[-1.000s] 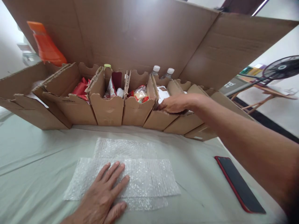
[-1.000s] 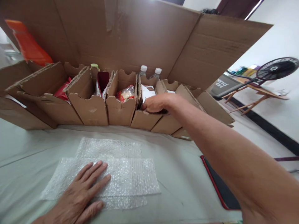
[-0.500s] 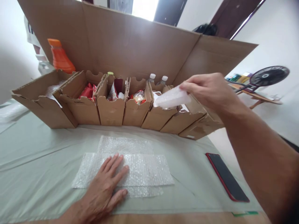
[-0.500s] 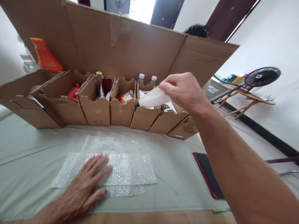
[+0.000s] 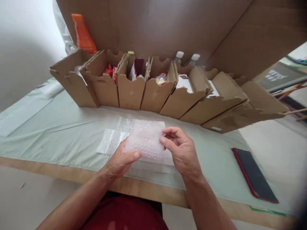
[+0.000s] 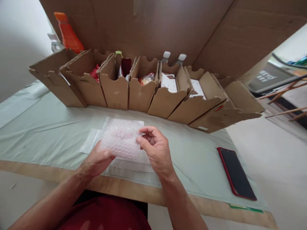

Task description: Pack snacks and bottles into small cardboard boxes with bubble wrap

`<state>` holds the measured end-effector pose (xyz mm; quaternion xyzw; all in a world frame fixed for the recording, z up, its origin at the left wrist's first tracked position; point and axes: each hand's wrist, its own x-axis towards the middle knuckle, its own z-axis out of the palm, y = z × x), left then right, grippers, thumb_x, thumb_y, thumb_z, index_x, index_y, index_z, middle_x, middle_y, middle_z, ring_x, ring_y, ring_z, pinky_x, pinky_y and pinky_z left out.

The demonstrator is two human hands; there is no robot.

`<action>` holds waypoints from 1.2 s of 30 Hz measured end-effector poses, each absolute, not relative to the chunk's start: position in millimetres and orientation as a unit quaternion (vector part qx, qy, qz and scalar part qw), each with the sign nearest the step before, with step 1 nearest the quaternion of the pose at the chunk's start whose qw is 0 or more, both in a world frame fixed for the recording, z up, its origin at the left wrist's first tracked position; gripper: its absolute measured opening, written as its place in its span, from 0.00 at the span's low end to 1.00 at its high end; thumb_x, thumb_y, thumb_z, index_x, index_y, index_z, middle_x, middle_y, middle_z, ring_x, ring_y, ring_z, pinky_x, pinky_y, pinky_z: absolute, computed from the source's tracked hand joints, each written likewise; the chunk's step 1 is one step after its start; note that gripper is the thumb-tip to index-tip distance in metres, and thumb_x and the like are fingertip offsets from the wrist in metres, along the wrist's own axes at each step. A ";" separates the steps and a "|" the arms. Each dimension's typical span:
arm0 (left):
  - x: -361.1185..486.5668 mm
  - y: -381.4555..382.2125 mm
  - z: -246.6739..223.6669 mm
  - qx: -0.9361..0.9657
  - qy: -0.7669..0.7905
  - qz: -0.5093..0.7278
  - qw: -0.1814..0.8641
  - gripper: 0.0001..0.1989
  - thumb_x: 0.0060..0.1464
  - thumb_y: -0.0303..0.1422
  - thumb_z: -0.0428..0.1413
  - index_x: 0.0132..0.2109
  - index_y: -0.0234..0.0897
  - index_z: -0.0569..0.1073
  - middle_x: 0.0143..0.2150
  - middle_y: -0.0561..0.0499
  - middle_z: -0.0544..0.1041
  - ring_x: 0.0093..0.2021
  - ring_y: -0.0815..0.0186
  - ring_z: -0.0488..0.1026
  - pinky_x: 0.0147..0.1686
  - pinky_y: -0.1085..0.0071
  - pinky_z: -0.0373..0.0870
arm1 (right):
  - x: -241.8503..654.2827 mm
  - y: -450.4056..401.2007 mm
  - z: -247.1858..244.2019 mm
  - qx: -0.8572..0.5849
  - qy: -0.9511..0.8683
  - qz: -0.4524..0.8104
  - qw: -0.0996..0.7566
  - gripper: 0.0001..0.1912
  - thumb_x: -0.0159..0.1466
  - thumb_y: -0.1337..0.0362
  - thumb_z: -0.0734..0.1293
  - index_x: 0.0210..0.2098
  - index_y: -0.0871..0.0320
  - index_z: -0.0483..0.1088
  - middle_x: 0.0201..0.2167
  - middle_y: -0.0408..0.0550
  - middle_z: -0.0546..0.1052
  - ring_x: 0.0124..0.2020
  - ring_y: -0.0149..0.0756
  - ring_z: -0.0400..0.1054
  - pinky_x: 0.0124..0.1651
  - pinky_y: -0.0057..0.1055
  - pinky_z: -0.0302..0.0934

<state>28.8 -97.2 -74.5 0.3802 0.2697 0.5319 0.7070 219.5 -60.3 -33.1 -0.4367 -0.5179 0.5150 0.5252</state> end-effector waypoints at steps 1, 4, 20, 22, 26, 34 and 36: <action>28.8 -97.8 -75.7 0.370 0.285 0.527 0.710 0.32 0.51 0.47 0.69 0.59 0.38 0.76 0.54 0.40 0.81 0.58 0.46 0.76 0.58 0.51 0.71 | 219.8 -62.2 -39.0 -0.441 -0.514 0.521 0.520 0.17 0.56 0.61 0.78 0.43 0.51 0.75 0.34 0.41 0.77 0.30 0.31 0.69 0.30 0.26 0.66; 25.6 -101.8 -80.4 0.378 0.312 0.500 0.714 0.24 0.52 0.42 0.69 0.54 0.37 0.79 0.48 0.44 0.83 0.51 0.52 0.79 0.53 0.58 0.72 | 228.9 -64.0 -45.6 -0.438 -0.500 0.585 0.465 0.37 0.55 0.52 0.79 0.61 0.48 0.66 0.40 0.45 0.79 0.34 0.36 0.72 0.33 0.30 0.68; 29.8 -121.4 -94.1 0.319 0.232 0.441 0.806 0.43 0.38 0.58 0.69 0.57 0.37 0.77 0.48 0.38 0.82 0.54 0.41 0.79 0.54 0.49 0.75 | 230.1 -56.1 -46.9 -0.488 -0.392 0.487 0.610 0.13 0.52 0.59 0.79 0.31 0.53 0.73 0.30 0.40 0.74 0.29 0.29 0.66 0.33 0.26 0.63; 34.5 -122.0 -96.0 0.285 0.231 0.467 0.805 0.37 0.40 0.56 0.69 0.53 0.38 0.79 0.45 0.41 0.83 0.51 0.45 0.80 0.52 0.52 0.77 | 235.2 -57.6 -51.0 -0.500 -0.383 0.460 0.626 0.12 0.52 0.59 0.78 0.30 0.53 0.72 0.30 0.40 0.73 0.29 0.30 0.66 0.34 0.27 0.64; 15.1 -110.1 -87.5 0.266 0.326 0.500 0.757 0.18 0.45 0.44 0.72 0.39 0.39 0.80 0.33 0.50 0.82 0.36 0.62 0.81 0.38 0.68 0.78 | 257.1 -55.9 -59.3 -0.532 -0.375 0.415 0.636 0.12 0.50 0.60 0.78 0.30 0.53 0.73 0.31 0.42 0.74 0.32 0.32 0.68 0.35 0.28 0.65; -54.2 -30.2 -63.9 0.530 0.588 0.434 0.429 0.11 0.52 0.36 0.63 0.42 0.38 0.77 0.28 0.55 0.76 0.27 0.66 0.73 0.30 0.70 0.70 | 268.6 -26.0 -85.2 -0.614 -0.527 0.268 0.522 0.15 0.55 0.54 0.73 0.38 0.55 0.73 0.31 0.45 0.77 0.32 0.37 0.69 0.39 0.36 0.65; -55.5 -17.8 -72.6 0.602 0.653 0.351 0.297 0.16 0.53 0.33 0.61 0.49 0.36 0.77 0.32 0.51 0.77 0.33 0.60 0.75 0.36 0.64 0.73 | 269.6 -22.0 -97.3 -0.651 -0.598 0.192 0.426 0.19 0.57 0.51 0.70 0.43 0.57 0.74 0.34 0.50 0.79 0.36 0.44 0.72 0.44 0.44 0.65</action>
